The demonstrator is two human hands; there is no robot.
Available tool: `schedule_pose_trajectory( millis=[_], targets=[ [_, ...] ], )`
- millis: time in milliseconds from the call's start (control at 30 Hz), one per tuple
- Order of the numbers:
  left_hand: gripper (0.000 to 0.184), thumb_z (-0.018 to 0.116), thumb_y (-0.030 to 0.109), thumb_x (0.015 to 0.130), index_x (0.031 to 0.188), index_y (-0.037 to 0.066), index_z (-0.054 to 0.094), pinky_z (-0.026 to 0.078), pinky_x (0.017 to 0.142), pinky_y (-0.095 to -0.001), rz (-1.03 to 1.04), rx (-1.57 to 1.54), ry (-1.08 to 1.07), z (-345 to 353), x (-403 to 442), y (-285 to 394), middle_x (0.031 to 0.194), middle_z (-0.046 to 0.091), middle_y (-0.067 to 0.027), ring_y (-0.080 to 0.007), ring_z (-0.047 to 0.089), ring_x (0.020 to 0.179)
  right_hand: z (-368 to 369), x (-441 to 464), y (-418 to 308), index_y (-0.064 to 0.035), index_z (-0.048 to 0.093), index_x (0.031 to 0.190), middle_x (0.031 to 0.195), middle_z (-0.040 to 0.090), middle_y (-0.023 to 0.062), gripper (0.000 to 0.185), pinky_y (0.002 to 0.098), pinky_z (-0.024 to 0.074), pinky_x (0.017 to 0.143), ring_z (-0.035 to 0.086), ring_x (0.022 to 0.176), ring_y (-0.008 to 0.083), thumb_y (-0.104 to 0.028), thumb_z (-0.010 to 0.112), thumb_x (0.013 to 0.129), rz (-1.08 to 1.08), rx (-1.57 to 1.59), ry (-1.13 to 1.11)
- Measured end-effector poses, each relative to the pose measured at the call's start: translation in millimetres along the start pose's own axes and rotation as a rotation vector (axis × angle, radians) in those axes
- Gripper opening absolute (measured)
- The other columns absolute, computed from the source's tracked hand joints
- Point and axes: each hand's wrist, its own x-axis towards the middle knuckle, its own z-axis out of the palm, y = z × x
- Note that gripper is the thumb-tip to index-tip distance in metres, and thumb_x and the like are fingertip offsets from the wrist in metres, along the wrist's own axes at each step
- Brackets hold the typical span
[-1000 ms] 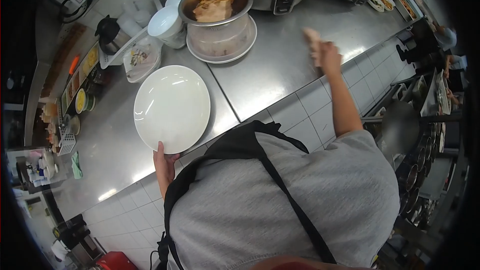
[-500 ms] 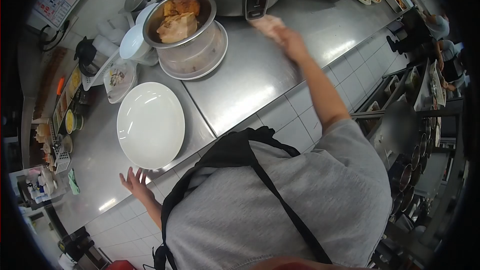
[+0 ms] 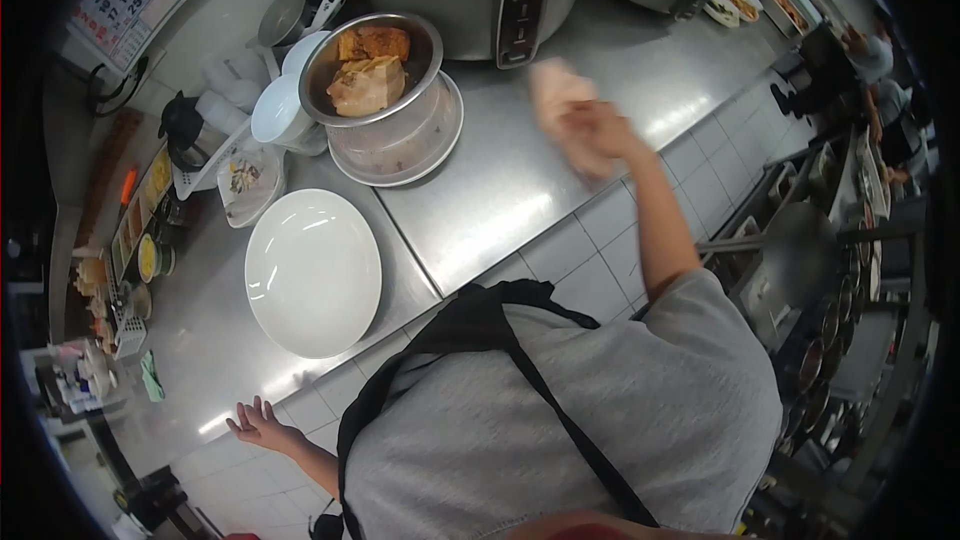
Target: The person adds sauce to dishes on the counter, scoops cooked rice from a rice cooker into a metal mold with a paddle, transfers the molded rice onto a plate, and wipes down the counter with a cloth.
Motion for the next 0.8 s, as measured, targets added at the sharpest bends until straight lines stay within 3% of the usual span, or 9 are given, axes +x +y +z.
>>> schedule_pose_trajectory(
  millis=[33,100,133,200,233,533,667,800],
  targets=[
    [0.064,0.056,0.021,0.084,0.135,0.006,0.02,0.046,0.085,-0.0411,0.045,-0.008,-0.016,6.0,5.6,9.3,0.121,0.044,-0.0123,-0.0282,0.054,0.098,-15.2,-16.3,-87.0,-0.0169,0.047,0.125,0.138,0.035,0.0059,0.045,0.0482,0.0247,0.103,0.032,0.126,0.027,-0.043,0.042,0.089,0.053,-0.347,-0.166],
    [0.063,0.056,0.023,0.084,0.133,0.005,0.022,0.044,0.087,-0.0401,0.088,-0.027,-0.029,22.9,14.6,26.4,0.121,0.044,-0.0127,-0.0279,0.054,0.099,24.9,-0.2,-104.1,-0.0214,0.037,0.133,0.142,0.03,0.0013,0.045,0.0528,0.018,0.105,0.022,0.132,0.0251,-0.039,0.039,0.091,0.072,-0.228,0.049],
    [0.063,0.056,0.023,0.084,0.133,0.005,0.022,0.044,0.087,-0.0401,0.081,-0.04,-0.041,29.5,15.3,34.1,0.121,0.044,-0.0127,-0.0279,0.054,0.099,39.3,7.9,-98.2,-0.0214,0.037,0.133,0.142,0.03,0.0013,0.045,0.0528,0.018,0.105,0.022,0.132,0.0251,-0.039,0.039,0.091,0.082,-0.24,0.058],
    [0.061,0.054,0.022,0.085,0.134,0.005,0.023,0.045,0.086,-0.0392,0.124,-0.064,-0.044,44.5,9.6,49.4,0.121,0.044,-0.0125,-0.0271,0.054,0.099,48.3,29.5,-88.0,-0.0217,0.034,0.134,0.141,0.03,0.0021,0.046,0.0529,0.0175,0.106,0.02,0.133,0.0255,-0.038,0.036,0.092,0.127,-0.149,0.288],
    [0.057,0.052,0.022,0.087,0.134,0.005,0.025,0.044,0.082,-0.0372,0.129,-0.076,-0.021,51.2,2.3,57.2,0.121,0.046,-0.0099,-0.0233,0.054,0.096,44.6,38.7,-82.8,-0.0196,0.031,0.136,0.141,0.031,0.004,0.045,0.0526,0.0178,0.106,0.021,0.133,0.0272,-0.035,0.033,0.093,0.176,-0.149,0.285],
    [0.052,0.05,0.014,0.084,0.132,0.006,0.03,0.044,0.08,-0.0313,0.1,-0.032,0.072,84.8,-92.9,99.3,0.118,0.049,-0.0069,-0.0168,0.054,0.09,10.1,163.3,4.4,-0.0137,0.026,0.138,0.144,0.026,0.0043,0.05,0.046,0.0162,0.107,0.02,0.133,0.0273,-0.035,0.029,0.094,0.538,-0.239,0.466],
    [0.051,0.05,0.014,0.085,0.132,0.006,0.032,0.042,0.079,-0.03,0.134,-0.07,0.133,135.7,-141.8,115.5,0.117,0.05,-0.0066,-0.0153,0.055,0.087,-13.1,220.2,57.9,-0.0127,0.027,0.138,0.143,0.026,0.0054,0.051,0.0446,0.0151,0.108,0.02,0.133,0.0278,-0.037,0.031,0.093,0.455,-0.235,0.455],
    [0.05,0.049,0.007,0.084,0.132,0.007,0.032,0.043,0.075,-0.0268,0.138,-0.1,-0.057,210.8,-189.2,136.3,0.117,0.048,-0.0085,-0.0147,0.055,0.085,-42.3,236.0,102.5,-0.0135,0.031,0.136,0.143,0.028,0.006,0.049,0.0452,0.0158,0.107,0.021,0.133,0.0287,-0.034,0.033,0.092,0.34,-0.213,0.386]
  ],
)
